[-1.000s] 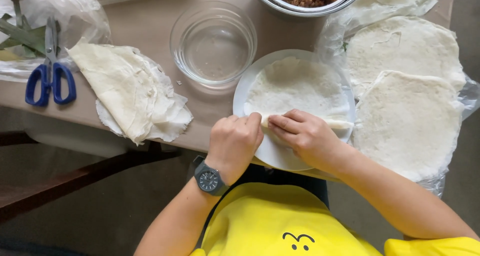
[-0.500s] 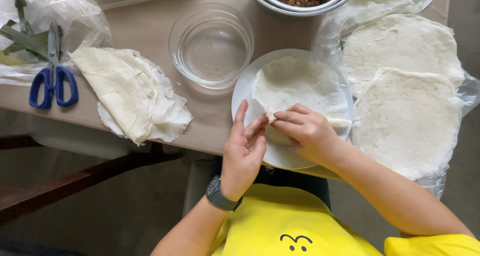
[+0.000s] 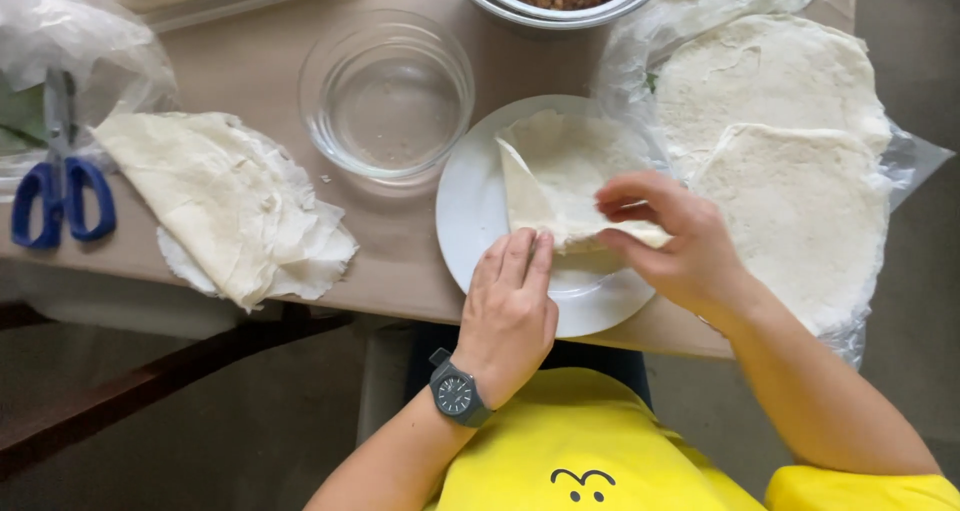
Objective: The person is assembling spring rolls by placing meat filling onto wrappers and rolling them tightly.
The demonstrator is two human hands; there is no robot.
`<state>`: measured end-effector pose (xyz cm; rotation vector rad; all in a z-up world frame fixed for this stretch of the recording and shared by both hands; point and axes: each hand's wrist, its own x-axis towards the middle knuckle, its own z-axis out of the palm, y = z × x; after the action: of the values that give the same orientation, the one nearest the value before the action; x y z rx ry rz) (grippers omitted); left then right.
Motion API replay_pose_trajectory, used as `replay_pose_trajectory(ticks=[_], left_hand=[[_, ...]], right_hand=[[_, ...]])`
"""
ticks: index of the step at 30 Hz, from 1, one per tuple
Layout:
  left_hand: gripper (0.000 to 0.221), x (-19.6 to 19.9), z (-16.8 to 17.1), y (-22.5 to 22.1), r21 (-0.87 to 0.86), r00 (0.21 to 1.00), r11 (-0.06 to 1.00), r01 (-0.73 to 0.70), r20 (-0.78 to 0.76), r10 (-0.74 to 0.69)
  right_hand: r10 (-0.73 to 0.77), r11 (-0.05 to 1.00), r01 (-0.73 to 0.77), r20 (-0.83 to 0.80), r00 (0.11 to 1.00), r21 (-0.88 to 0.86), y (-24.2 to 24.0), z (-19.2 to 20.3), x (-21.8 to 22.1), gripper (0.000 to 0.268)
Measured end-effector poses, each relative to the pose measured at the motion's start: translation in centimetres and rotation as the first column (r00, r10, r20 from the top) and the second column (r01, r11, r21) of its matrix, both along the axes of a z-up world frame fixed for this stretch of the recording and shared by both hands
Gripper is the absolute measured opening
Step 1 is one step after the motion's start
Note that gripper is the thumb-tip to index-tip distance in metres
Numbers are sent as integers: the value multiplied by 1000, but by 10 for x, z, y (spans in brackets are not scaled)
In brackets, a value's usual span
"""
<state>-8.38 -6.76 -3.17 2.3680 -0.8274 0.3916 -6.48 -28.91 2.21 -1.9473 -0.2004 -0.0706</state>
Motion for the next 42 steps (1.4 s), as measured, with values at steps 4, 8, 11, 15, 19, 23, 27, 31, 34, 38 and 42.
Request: replay_pose_trajectory(ticks=[4,8,11,15,19,23,27,31,34,38,42], left_hand=[[54,2,8,-9,98,1000,995,-14,12,13],[63,2,-9,-15,149,999,989,-9,32,5],[72,2,0,-21,185,999,983,5,44,-13],[73,1,2,-41,119,996,989,87,-39,-83],[74,2,-5,-52,120,986,978,169,-10,-169],[71,4,-11,-50,141,982,973,183,30,-189],[73,4,-11,-48,134,979,971,197,24,-202],[70,3,-10,-54,175,981,970,167,67,-181],[64,3,-9,-59,204,983,969,143,89,-163],[60,2,-8,-64,263,982,959,103,129,-141],[59,1,-9,-67,262,983,960,97,128,-135]], right_hand=[[26,852,158,341,940,-499,-35,-6,-29,37],[184,581,246,420,889,-776,-33,-28,-48,38],[204,553,223,389,898,-803,-31,-41,-52,37],[271,513,191,369,889,-837,-32,-35,-48,36],[317,467,193,367,875,-863,-39,-44,-39,26],[286,597,146,379,880,-789,-55,-66,-11,12],[232,710,51,301,925,-702,-58,-56,7,4],[147,739,107,313,938,-665,-66,-53,7,20],[7,774,158,257,966,-614,-75,-31,-9,32],[-171,789,164,44,984,-592,-75,-40,-31,16],[-86,685,242,253,964,-687,-64,-66,-32,17]])
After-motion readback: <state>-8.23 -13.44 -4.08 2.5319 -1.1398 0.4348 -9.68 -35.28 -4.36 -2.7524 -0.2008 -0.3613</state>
